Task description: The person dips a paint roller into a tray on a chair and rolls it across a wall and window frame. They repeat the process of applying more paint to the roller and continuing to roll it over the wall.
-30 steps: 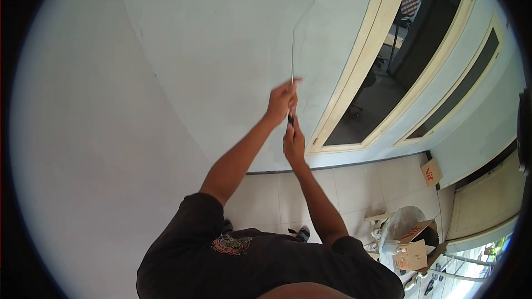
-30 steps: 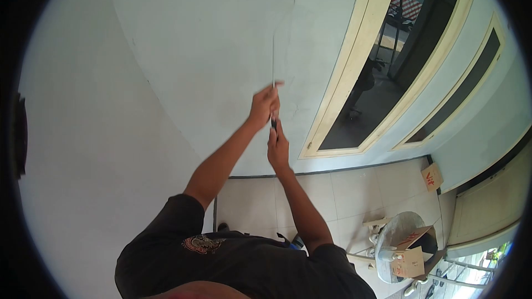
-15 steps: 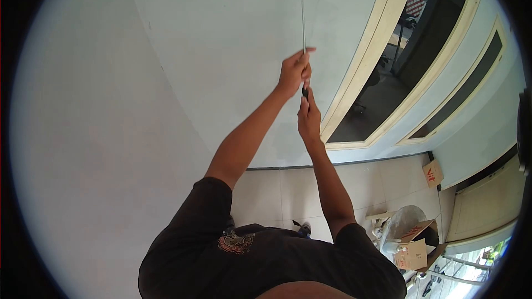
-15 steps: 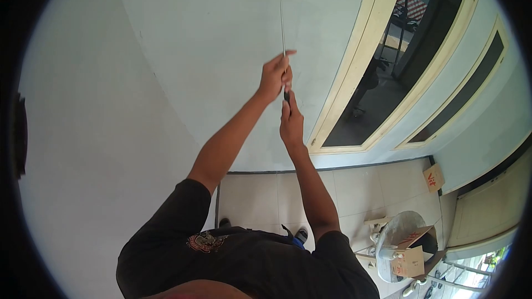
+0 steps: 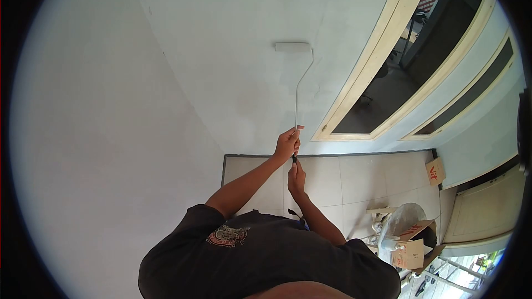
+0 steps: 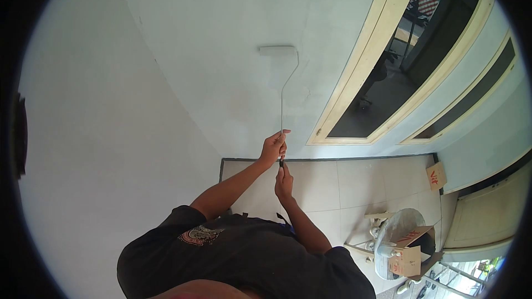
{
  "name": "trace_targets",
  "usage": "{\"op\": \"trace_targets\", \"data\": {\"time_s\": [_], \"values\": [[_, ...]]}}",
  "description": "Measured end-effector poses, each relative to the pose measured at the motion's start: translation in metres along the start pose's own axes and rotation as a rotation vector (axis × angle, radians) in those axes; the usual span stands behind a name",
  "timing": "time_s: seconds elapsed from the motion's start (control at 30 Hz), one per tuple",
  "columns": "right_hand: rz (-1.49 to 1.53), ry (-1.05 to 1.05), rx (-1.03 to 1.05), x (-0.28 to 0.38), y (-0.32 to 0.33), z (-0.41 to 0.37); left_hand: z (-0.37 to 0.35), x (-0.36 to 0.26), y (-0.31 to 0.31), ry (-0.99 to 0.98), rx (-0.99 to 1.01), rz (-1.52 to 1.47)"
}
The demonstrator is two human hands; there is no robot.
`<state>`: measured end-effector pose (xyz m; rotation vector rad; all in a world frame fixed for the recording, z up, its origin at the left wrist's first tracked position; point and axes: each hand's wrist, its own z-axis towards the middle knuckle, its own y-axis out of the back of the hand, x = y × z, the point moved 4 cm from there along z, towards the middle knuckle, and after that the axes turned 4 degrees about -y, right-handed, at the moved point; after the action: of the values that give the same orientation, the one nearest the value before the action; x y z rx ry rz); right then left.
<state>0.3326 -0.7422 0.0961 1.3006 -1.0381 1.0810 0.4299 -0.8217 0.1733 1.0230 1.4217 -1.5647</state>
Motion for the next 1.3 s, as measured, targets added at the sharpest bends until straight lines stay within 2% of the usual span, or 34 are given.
{"op": "trace_targets", "data": {"time_s": [0.07, 0.23, 0.3, 0.4, 0.53, 0.6, 0.63, 0.7, 0.93, 1.03, 1.2, 1.3], "values": [[-0.052, 0.028, 0.002, 0.005, 0.01, -0.011, -0.007, -0.013, -0.01, 0.013, -0.03, -0.007], [-0.214, 0.136, -0.063, 0.017, 0.022, -0.037, -0.026, -0.023, -0.026, -0.022, 0.074, 0.082], [0.112, -0.097, 0.064, 0.029, 0.021, -0.041, -0.026, -0.022, -0.026, -0.02, 0.076, 0.075], [0.187, -0.222, 0.154, 0.035, 0.022, -0.039, -0.024, -0.017, -0.023, 0.007, 0.048, 0.054], [0.144, -0.256, 0.11, 0.02, 0.015, -0.031, -0.019, -0.017, -0.023, 0.042, 0.021, 0.025], [-0.056, -0.024, -0.01, 0.024, 0.016, -0.026, -0.015, -0.02, -0.024, 0.044, 0.019, -0.002], [-0.06, -0.025, -0.01, 0.033, 0.015, -0.021, -0.012, -0.026, -0.024, 0.041, 0.0, -0.043], [-0.216, 0.153, -0.1, 0.063, 0.015, -0.007, -0.001, -0.043, -0.026, 0.045, -0.021, -0.088], [-0.124, 0.194, -0.092, 0.158, -0.018, 0.064, 0.051, -0.156, -0.01, -0.264, -0.047, 0.027], [-0.111, 0.209, -0.107, 0.143, -0.023, 0.062, 0.05, -0.144, -0.003, -0.236, -0.04, 0.048], [-0.298, 0.038, -0.083, 0.053, 0.004, -0.001, 0.007, -0.031, -0.005, 0.001, 0.0, -0.055], [-0.244, 0.019, -0.116, 0.041, 0.009, -0.027, -0.016, -0.015, -0.015, 0.055, -0.056, 0.03]]}}
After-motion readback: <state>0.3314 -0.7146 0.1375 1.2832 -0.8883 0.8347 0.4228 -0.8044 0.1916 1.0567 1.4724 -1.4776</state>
